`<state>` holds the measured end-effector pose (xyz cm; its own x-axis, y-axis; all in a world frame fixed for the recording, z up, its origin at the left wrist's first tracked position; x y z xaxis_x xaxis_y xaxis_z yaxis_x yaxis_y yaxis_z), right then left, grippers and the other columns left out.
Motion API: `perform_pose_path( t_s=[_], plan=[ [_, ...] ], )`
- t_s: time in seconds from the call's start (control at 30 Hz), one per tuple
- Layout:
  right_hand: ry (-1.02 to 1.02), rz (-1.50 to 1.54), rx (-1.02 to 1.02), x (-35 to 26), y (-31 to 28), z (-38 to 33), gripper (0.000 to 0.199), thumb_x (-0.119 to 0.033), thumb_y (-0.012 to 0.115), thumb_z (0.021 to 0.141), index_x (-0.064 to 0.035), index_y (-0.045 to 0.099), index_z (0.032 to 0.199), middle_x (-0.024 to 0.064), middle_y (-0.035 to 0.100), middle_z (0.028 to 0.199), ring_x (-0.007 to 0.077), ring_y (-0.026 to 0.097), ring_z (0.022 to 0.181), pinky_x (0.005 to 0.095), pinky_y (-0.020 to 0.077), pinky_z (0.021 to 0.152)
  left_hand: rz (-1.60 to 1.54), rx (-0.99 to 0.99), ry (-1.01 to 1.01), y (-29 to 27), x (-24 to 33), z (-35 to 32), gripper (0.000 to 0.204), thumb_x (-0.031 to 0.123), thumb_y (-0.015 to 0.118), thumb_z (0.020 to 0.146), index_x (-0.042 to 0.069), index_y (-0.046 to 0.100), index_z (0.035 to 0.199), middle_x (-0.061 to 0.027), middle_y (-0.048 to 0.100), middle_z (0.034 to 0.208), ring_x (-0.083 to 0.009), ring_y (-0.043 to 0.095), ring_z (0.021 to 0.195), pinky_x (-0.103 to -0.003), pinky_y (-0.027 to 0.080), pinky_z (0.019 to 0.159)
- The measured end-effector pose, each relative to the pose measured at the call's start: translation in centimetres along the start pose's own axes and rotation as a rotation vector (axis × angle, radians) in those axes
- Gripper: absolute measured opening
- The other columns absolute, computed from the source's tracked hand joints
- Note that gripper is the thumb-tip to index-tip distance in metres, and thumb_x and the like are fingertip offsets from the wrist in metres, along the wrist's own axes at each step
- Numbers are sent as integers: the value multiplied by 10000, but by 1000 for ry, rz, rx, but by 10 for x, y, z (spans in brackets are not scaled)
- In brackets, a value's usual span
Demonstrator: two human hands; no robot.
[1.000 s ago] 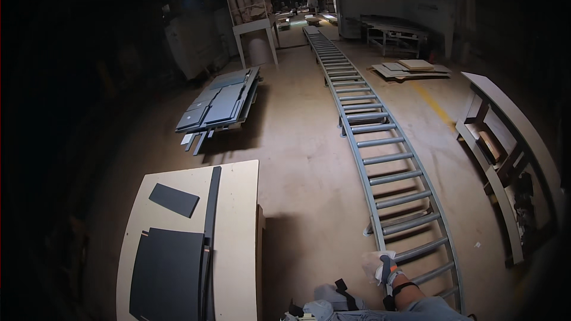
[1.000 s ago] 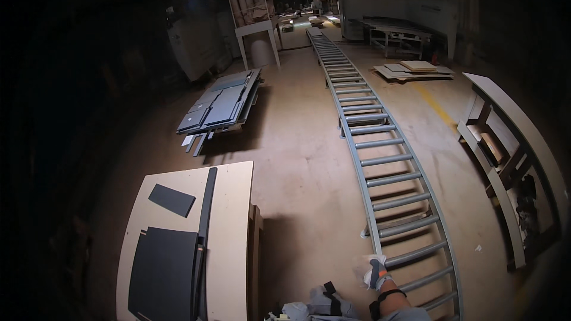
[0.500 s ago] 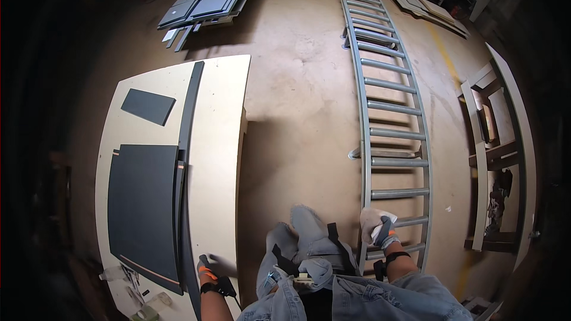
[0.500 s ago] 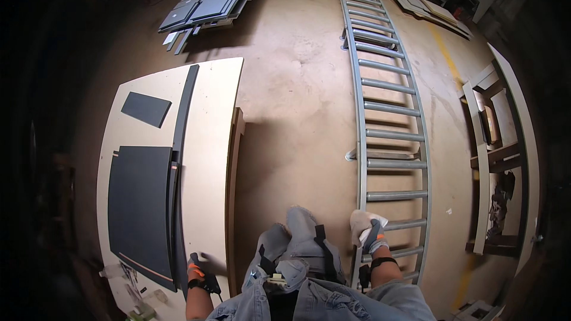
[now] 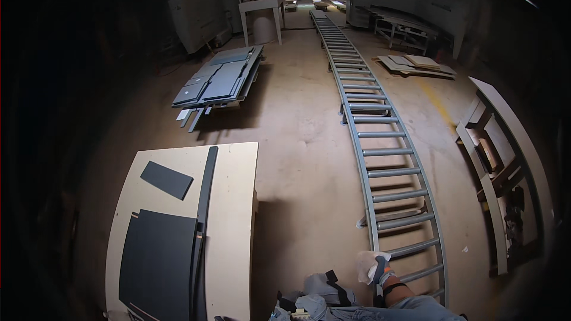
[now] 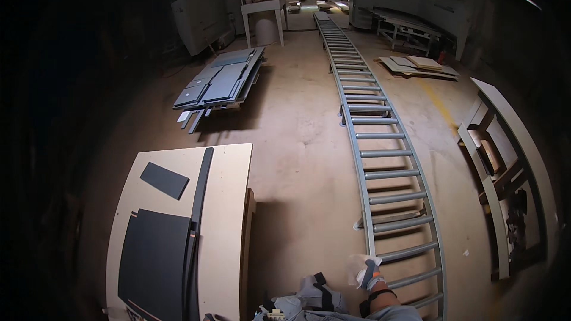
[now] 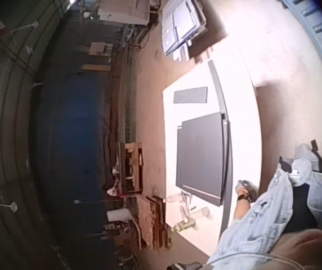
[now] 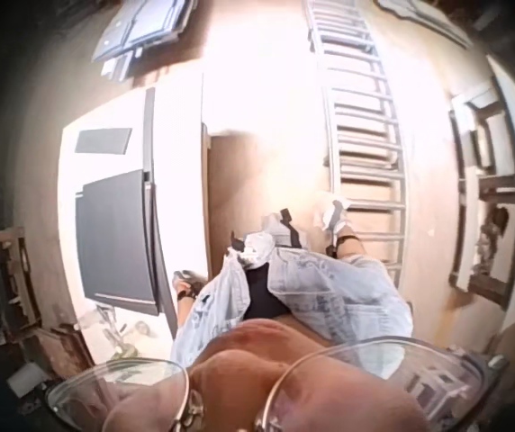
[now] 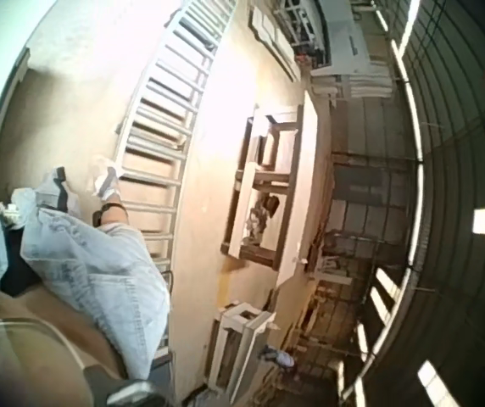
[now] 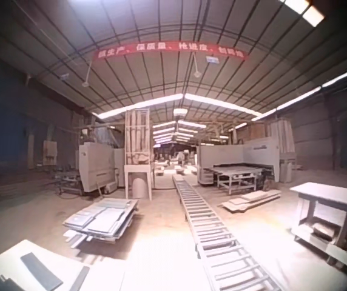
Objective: Cleaning a large grey furniture panel using a cloth and cleaning solution from a bottle.
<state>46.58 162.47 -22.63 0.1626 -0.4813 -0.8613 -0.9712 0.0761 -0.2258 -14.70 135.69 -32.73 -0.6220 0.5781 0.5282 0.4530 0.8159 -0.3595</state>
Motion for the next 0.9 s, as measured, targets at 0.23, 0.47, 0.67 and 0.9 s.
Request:
perform_pose_path(
  t_s=[0.23, 0.47, 0.67, 0.9],
  plan=[
    [-38, 174, -76, 43, -25, 17, 319, -252, 396, 901, -75, 569, 1102, 75, 607, 1050, 227, 551, 1005, 351, 434, 889, 255, 78, 41, 3, 41, -59, 438, 397, 455, 863, -11, 556, 986, -170, 582, 930, -283, 543, 806, -379, 458, 686],
    [269, 884, -93, -8, -5, 11, 506, -341, 417, 859, -43, 471, 1264, 126, 531, 1231, 282, 473, 1145, 374, 338, 1020, 362, -22, 55, -7, 38, -57, 526, 441, 526, 793, -19, 568, 1044, -206, 585, 967, -330, 547, 828, -421, 448, 703],
    [407, 902, -213, -32, 38, 4, 515, -332, 425, 840, -39, 472, 1261, 119, 535, 1247, 304, 487, 1157, 467, 341, 1023, 365, 181, 35, 93, 101, -116, 620, 479, 586, 733, -27, 579, 1093, -236, 588, 998, -370, 550, 846, -457, 439, 718],
    [459, 839, -102, -61, 20, 21, 561, -308, 437, 810, -68, 427, 1316, 125, 494, 1299, 321, 466, 1186, 494, 345, 1020, 649, 170, 681, 96, 231, -176, 632, 435, 548, 830, 17, 440, 1291, -189, 457, 1311, -340, 434, 1210, -384, 352, 1005]
  ],
)
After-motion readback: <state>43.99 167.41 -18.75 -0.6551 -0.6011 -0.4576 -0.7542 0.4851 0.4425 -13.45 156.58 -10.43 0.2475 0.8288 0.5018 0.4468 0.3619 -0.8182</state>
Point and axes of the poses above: each hand's wrist, its own z-axis towards the middle knuckle, its own y-axis out of the palm, x = y × z, the point moved 1 cm from there along z, towards the middle knuckle
